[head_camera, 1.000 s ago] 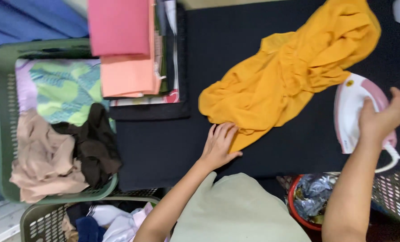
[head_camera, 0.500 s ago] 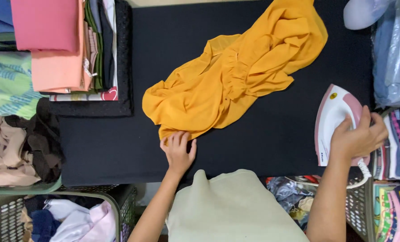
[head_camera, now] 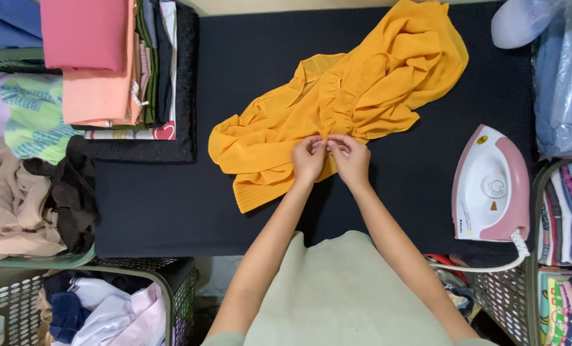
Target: Ironing and folding a yellow garment at a laundry station.
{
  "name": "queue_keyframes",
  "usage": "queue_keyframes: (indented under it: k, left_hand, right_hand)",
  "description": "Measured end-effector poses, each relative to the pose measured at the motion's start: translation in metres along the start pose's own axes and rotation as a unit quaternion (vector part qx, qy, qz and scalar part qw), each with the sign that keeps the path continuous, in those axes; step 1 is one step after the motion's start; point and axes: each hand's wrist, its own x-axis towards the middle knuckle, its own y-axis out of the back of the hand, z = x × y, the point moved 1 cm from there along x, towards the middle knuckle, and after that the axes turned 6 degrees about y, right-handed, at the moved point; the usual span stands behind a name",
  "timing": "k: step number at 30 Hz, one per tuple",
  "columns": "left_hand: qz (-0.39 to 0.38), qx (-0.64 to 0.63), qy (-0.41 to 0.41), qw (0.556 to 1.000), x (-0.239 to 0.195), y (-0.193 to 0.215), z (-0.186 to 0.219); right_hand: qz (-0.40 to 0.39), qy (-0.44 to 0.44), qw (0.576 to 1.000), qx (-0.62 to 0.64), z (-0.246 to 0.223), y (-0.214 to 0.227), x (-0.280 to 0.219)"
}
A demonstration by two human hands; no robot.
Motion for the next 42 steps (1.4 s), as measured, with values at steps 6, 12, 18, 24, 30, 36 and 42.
queue_keyframes:
  k: [6,12,18,24,30,36,42]
  left_hand:
    - [-0.065,-0.061,-0.050,0.995,0.013,0.003,-0.032]
    - [-0.062,0.006,-0.022,0.998,-0.018,0.011,0.029]
    - [0.037,0.116,-0.033,0.992,-0.025,-0.001,0.037]
    - [0.101,0.042,-0.107,0.988,-0.019,0.000,0.025]
    - [0.007,0.327,-0.364,0.872,-0.059,0.004,0.073]
    - [-0.004,0.343,-0.318,0.884,-0.058,-0.002,0.083]
    - [0.001,0.366,-0.299,0.881,-0.052,-0.010,0.081]
  right_hand:
    - [0.042,-0.029,0.999,0.012,0.007,-0.004,-0.001]
    - [0.036,-0.042,0.996,-0.073,-0.002,0.003,-0.001]
    - [-0.033,-0.072,0.985,-0.154,0.009,0.017,-0.021]
    - [-0.017,-0.211,0.977,0.001,-0.010,0.094,-0.025]
    - [0.269,0.048,0.952,-0.138,0.000,0.236,0.125]
    - [0.329,-0.032,0.910,-0.250,0.127,0.401,0.235]
    - [0.272,0.023,0.791,-0.548,0.116,0.405,0.238]
